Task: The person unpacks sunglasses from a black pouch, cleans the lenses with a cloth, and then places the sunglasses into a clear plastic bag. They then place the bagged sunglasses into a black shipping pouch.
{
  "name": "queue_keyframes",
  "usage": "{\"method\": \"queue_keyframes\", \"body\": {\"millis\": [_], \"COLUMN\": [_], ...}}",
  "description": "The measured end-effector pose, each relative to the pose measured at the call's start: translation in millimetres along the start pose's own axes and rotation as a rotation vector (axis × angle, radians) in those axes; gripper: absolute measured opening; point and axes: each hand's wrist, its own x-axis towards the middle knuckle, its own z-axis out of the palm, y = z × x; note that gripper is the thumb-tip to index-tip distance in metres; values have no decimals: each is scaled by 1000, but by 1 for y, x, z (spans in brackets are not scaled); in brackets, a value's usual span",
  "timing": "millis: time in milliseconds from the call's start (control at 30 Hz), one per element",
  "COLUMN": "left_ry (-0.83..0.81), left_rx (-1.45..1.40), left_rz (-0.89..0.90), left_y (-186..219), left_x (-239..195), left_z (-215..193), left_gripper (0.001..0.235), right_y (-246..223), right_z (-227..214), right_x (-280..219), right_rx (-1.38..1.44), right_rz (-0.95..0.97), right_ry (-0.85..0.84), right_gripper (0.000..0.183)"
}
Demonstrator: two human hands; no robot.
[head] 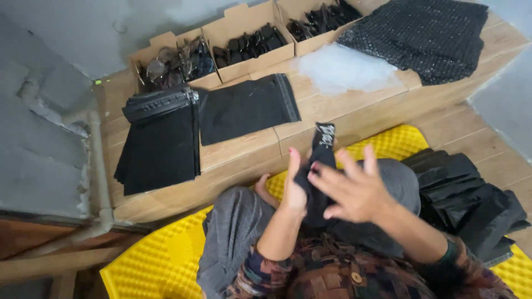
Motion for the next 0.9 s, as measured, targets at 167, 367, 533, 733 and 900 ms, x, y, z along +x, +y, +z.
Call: {"method": "queue_keyframes", "body": {"millis": [167,367,533,733,900], "left_ry": [145,693,405,67,-194], "left_rx": [178,403,322,206,113], "left_rz": [-144,832,625,389,224], "left_y": [17,-76,-59,-24,4], "left_x": [4,46,16,-8,-25], "left_z": [-53,-98,-77,-44,-15], "left_gripper": [75,87,70,71,87], "right_y": [26,6,39,3,-37], "right_z": [-15,-13,-8,-13,-2], "right_x": [-7,-22,-23,-20,-25], "right_rx": [-117,-19,-173,-37,65], "right_rz": [150,-63,38,86,-137], "right_ry": [41,53,123,122,81], "right_gripper": [78,57,61,50,35]}}
